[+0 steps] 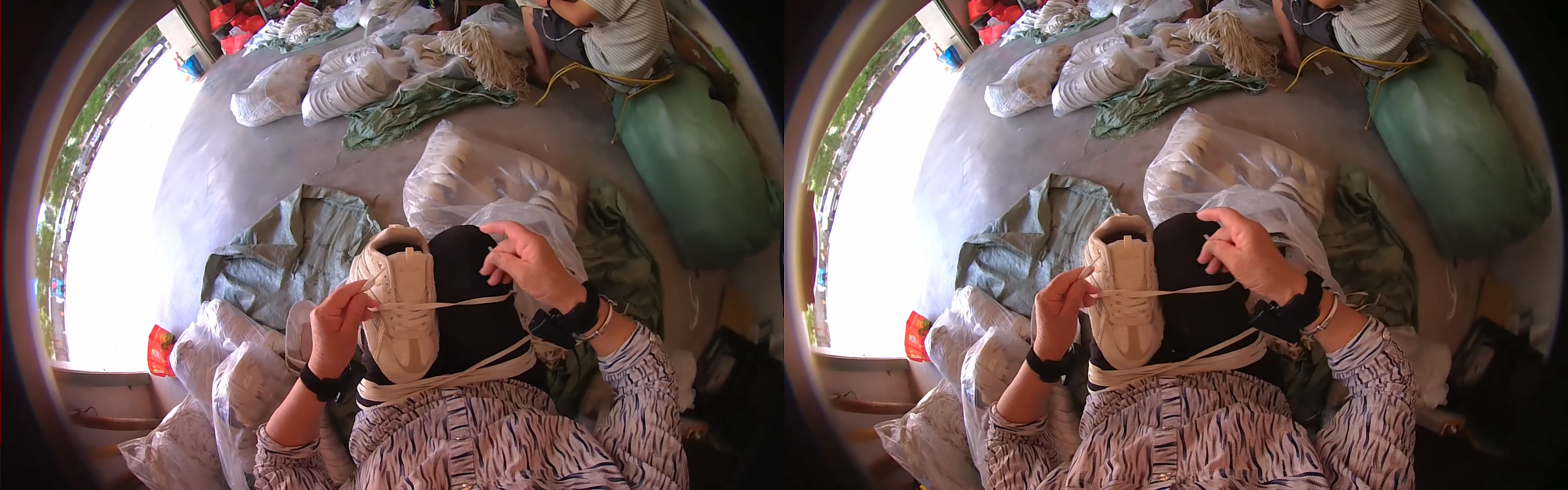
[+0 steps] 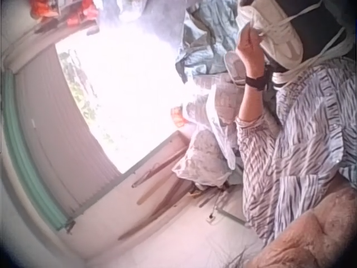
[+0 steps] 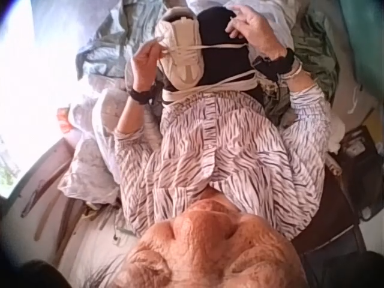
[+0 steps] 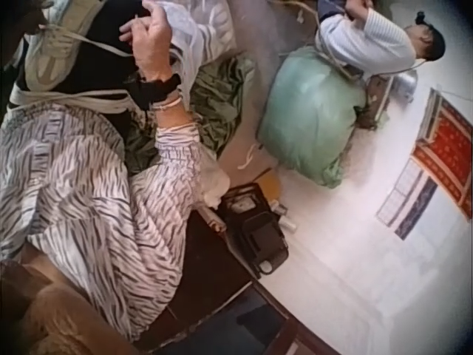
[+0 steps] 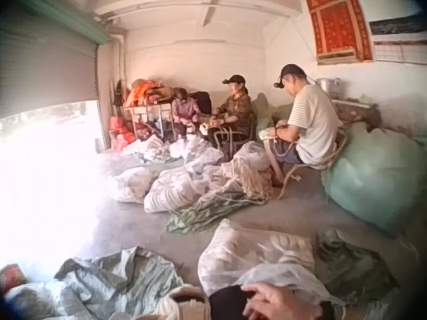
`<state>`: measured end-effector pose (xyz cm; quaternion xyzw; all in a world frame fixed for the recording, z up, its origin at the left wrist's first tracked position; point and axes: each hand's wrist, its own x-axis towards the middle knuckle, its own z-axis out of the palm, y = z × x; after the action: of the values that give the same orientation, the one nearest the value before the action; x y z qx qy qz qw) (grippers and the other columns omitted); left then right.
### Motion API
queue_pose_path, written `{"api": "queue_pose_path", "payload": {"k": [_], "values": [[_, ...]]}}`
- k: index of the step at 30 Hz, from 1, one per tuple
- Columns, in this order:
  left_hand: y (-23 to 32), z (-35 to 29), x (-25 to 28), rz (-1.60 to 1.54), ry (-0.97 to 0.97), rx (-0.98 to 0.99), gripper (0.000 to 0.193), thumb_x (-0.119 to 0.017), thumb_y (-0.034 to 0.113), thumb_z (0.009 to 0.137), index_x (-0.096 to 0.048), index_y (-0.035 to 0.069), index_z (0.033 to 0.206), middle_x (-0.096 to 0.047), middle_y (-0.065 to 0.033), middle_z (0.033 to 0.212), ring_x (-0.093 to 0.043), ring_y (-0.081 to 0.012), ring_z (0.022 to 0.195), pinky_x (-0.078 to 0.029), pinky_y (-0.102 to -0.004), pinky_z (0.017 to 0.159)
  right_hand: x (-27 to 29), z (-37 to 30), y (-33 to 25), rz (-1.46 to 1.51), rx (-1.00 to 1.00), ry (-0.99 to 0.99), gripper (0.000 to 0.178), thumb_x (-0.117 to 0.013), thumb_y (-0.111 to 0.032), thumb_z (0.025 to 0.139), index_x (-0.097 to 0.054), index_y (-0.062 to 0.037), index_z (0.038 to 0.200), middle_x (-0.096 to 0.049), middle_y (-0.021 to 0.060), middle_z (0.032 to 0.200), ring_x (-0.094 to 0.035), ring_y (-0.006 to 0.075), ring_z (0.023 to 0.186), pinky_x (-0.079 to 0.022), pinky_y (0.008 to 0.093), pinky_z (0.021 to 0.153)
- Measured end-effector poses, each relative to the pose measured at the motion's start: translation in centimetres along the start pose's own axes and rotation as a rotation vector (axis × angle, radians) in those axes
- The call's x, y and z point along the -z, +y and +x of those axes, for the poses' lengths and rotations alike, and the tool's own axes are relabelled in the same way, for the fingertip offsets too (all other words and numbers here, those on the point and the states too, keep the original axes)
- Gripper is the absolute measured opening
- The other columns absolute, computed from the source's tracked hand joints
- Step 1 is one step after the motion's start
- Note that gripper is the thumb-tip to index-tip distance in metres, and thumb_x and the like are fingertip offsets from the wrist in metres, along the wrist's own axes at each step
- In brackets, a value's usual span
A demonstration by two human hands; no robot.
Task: Threading white shoelaces through the eyelets of a cream-colored shoe in a workflow line.
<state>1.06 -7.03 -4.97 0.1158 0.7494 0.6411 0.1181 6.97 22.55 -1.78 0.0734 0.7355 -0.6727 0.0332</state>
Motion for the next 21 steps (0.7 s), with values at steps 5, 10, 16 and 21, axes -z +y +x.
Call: {"api": "queue_pose_path", "payload": {"k": [5,10,16,21], "values": [[-0.1,-0.5,0.9,0.121,-0.263,0.208,0.015,-0.053,0.013,0.092,-0.06,0.0,0.087,-0.055,0.0017,0.07,-0.048,-0.0057,0.06,-0.041,-0.0213,0.055,-3.8,0.4,-0.7,-0.416,0.089,-0.245,0.009,-0.058,-0.007,0.087,-0.06,0.0012,0.089,-0.064,0.0076,0.067,-0.063,0.0109,0.061,-0.049,0.0231,0.058],[-0.1,-0.8,1.1,0.394,-0.412,0.138,0.02,-0.056,0.016,0.091,-0.061,-0.001,0.081,-0.055,0.0005,0.066,-0.05,-0.0071,0.062,-0.04,-0.0231,0.057,-4.4,0.9,0.6,-0.609,0.281,-0.214,0.009,-0.059,-0.009,0.084,-0.061,-0.0008,0.084,-0.063,0.0168,0.069,-0.064,0.0267,0.061,-0.049,0.0335,0.055],[0.8,-0.2,0.0,0.065,0.038,-0.014,0.017,-0.055,0.011,0.092,-0.062,-0.003,0.083,-0.062,-0.0029,0.07,-0.053,-0.0087,0.061,-0.046,-0.0231,0.063,-6.0,0.9,0.6,-0.891,0.312,-0.214,0.007,-0.057,-0.008,0.076,-0.058,-0.0009,0.073,-0.06,0.0185,0.063,-0.061,0.0359,0.062,-0.049,0.0424,0.057],[-0.2,-0.7,0.1,0.127,-0.086,0.112,0.016,-0.056,0.012,0.091,-0.061,-0.002,0.085,-0.057,0.0006,0.07,-0.049,-0.0054,0.063,-0.042,-0.0209,0.058,-6.5,1.3,0.9,-0.939,0.371,-0.207,0.005,-0.057,-0.006,0.074,-0.056,-0.001,0.072,-0.06,0.0174,0.062,-0.062,0.0338,0.06,-0.049,0.0416,0.054]]}}
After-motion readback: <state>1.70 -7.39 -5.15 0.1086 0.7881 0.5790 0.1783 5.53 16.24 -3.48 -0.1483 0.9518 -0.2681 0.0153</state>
